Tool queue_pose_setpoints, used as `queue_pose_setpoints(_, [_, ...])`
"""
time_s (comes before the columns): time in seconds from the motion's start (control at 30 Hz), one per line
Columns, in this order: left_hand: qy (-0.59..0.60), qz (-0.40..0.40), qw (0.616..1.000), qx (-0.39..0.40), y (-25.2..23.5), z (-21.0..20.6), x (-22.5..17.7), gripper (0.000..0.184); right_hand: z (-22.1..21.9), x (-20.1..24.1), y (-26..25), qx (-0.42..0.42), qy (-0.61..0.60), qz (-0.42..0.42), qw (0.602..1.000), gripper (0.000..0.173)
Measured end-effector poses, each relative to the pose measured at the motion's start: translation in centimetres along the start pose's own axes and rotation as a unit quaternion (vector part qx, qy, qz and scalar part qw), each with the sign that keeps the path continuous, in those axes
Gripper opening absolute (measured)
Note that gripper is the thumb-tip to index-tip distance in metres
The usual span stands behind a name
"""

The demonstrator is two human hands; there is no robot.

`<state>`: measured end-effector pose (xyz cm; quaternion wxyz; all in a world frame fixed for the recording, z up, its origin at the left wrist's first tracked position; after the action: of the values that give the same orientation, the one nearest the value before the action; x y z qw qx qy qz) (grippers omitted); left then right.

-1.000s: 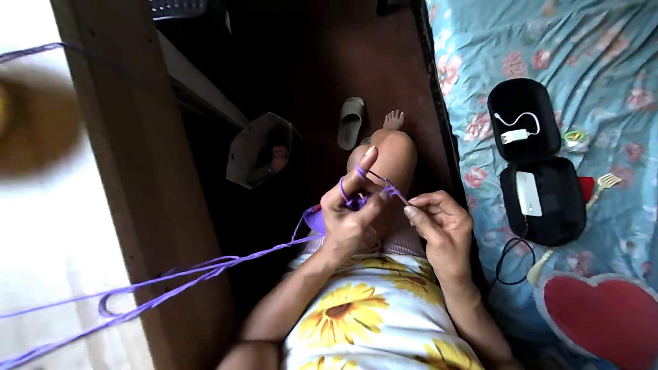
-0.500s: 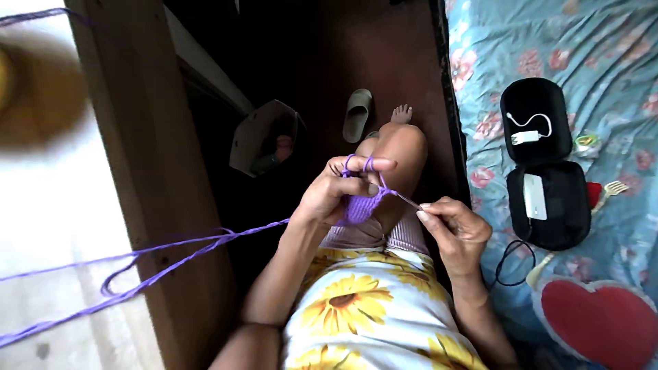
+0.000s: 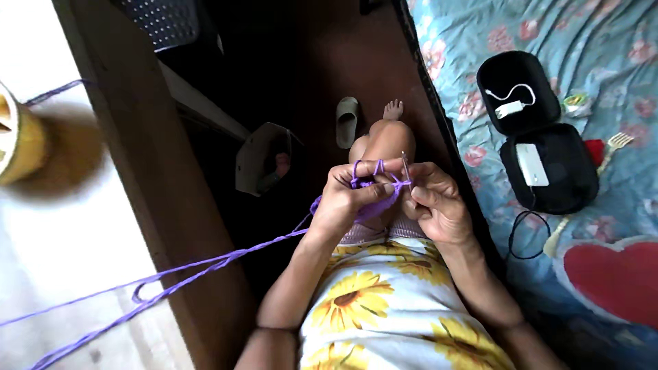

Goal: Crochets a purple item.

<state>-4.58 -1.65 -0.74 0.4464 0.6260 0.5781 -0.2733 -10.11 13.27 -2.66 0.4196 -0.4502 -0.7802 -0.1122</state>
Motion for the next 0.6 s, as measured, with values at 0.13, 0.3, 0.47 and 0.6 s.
queue_pose_setpoints(0.13, [-0.035, -0.025, 0.999, -0.004, 0.2, -1.6, -0.4, 0.031, -1.1, 2.3, 0.8, 0.003, 0.138, 0.077, 0.987, 0.035])
queue_pose_setpoints(0.3, [-0.106, -0.11, 0.988, 0.026, 1.9, -5.5, -2.0, 0.038, -2.8, 6.1, 2.7, -0.007, 0.25, 0.149, 0.957, 0.04])
queue_pose_setpoints(0.47, [-0.159, -0.153, 0.969, 0.115, 4.1, -8.6, -3.7, 0.031, -3.7, 9.4, 5.3, 0.001, 0.238, 0.174, 0.956, 0.032])
queue_pose_setpoints(0.6, [-0.207, -0.083, 0.956, 0.192, 4.6, -8.2, -5.0, 0.006, -3.2, 11.4, 7.7, 0.013, 0.127, 0.179, 0.975, 0.033])
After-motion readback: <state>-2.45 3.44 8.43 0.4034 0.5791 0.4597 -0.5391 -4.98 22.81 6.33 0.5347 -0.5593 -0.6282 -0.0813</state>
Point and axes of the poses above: each hand's wrist, its own y-axis away from the middle knuckle, its own z-axis out of the back of the hand, x = y × z, the point moved 4 cm from there along -y, towards the middle knuckle, and after that the axes turned 11 degrees about z, right-handed, at the moved point
